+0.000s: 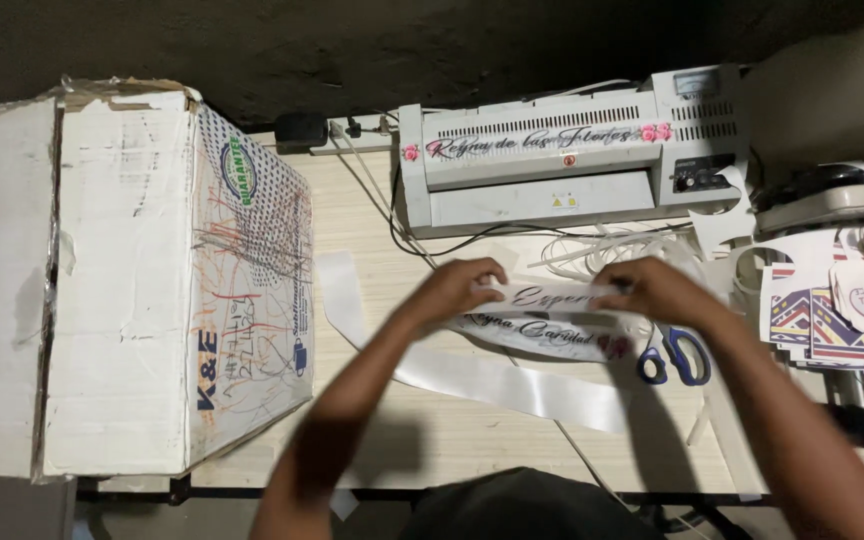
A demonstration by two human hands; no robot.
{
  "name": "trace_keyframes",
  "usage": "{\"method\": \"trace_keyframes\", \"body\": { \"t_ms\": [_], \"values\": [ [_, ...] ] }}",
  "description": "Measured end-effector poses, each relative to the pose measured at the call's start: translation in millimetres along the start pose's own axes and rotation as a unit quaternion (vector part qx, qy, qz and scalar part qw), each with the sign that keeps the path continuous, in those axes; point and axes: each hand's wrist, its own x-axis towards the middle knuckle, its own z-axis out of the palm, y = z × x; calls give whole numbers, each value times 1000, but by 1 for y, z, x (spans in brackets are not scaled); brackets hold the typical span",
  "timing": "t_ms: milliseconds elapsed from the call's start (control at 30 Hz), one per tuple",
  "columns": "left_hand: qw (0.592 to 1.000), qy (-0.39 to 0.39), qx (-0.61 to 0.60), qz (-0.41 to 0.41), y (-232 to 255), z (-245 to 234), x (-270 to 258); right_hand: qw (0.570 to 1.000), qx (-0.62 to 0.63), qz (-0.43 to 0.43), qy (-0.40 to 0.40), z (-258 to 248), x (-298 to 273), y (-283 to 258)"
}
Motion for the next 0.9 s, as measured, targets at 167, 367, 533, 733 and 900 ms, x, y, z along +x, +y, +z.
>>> {"method": "trace_keyframes", "body": {
  "t_ms": [167,367,533,733,900],
  "values": [
    [984,-23,-130,-119,8,-53,0,998,-32,-45,18,-67,20,26],
    [960,104,-213,-146,-16,-102,43,997,-5,-16,73,-125,57,1],
    [950,280,-115,-76,-80,-111,116,959,186,-94,193,-135,136,56],
    [904,396,161,11,-48,-106,121,899,-148,-98,401,-122,122,9],
    [898,360,247,59,-38,-70,67,935,-154,-86,308,-41,84,49]
  ]
}}
